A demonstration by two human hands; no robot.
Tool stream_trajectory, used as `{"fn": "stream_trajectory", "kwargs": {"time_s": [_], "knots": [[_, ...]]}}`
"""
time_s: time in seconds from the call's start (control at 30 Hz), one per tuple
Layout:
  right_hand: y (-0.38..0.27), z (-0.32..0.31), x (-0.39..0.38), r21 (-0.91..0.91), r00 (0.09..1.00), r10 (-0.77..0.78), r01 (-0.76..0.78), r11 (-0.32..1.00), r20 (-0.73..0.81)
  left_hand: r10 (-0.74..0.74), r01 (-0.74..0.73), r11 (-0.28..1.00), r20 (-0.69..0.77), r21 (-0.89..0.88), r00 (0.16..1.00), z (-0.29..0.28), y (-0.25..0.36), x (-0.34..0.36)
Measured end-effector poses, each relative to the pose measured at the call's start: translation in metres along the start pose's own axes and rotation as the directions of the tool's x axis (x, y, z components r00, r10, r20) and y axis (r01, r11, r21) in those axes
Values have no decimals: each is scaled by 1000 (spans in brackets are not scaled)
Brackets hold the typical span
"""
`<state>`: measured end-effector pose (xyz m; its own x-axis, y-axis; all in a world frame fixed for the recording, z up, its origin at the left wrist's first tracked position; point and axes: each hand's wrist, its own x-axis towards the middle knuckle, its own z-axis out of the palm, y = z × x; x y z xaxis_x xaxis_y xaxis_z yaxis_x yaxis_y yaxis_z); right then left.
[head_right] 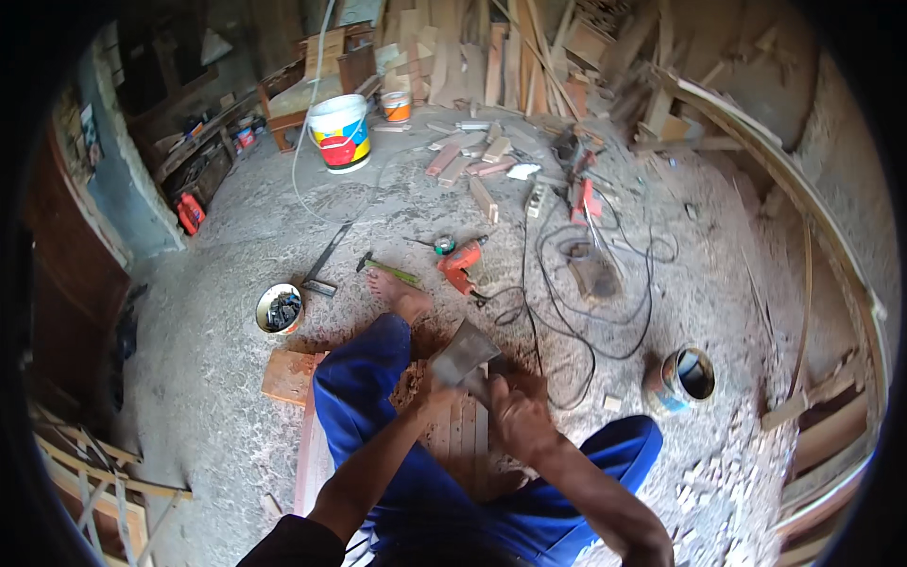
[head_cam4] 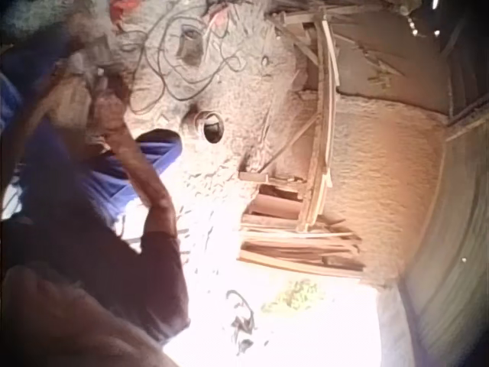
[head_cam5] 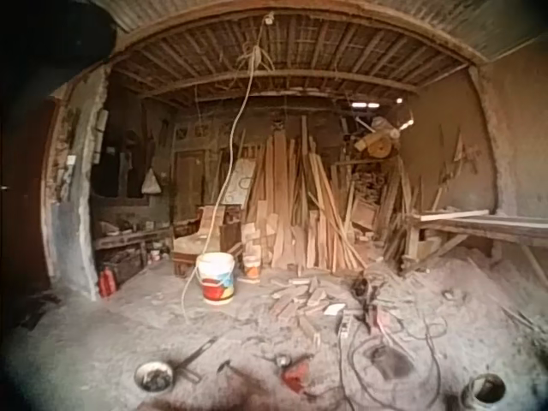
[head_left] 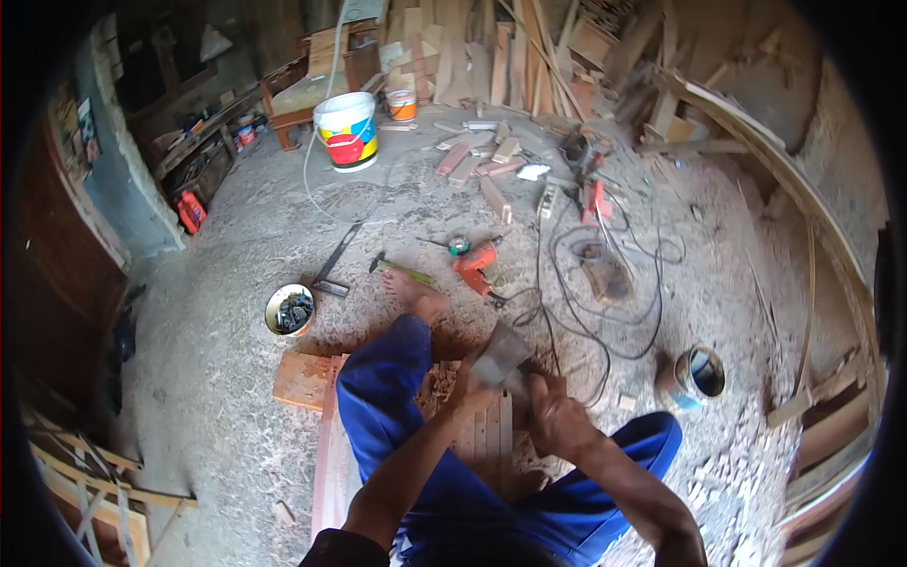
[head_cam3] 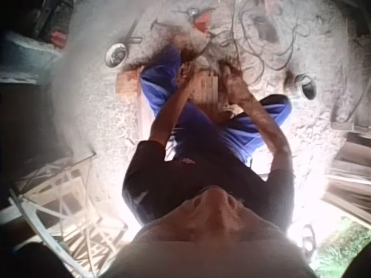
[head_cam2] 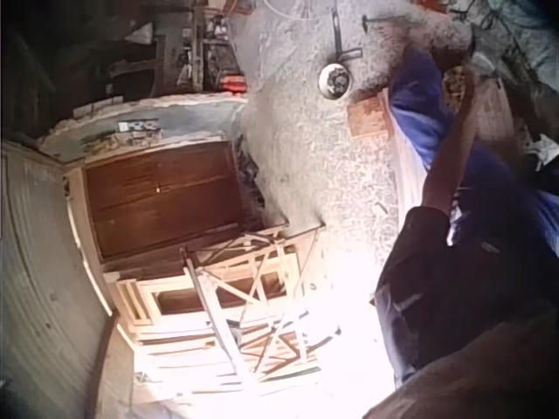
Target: The person carves out rectangular mortises in a wooden beam using a hammer and a chisel while sitting on the floor.
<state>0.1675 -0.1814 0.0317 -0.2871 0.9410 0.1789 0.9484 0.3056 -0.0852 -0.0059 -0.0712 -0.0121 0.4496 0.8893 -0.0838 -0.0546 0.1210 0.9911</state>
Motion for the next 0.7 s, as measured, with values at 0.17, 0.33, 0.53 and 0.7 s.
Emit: {"fn": "stream_trajectory", "kwargs": {"time_s": [0.17,0.33,0.53,0.7], "knots": [[-29,-66,11,471,923,351,-382,795,156,381,-258,787,-112,561,918,-10,15,2],[-18,-23,-1,701,820,479,-539,467,312,-483,547,835,-392,66,783,-41,-7,115],[0,40,-28,871,715,528,-478,-109,458,343,-251,900,-223,357,913,-6,31,-13],[7,33,-19,895,646,619,-325,-306,447,797,-718,598,-168,356,580,4,108,-9]]}}
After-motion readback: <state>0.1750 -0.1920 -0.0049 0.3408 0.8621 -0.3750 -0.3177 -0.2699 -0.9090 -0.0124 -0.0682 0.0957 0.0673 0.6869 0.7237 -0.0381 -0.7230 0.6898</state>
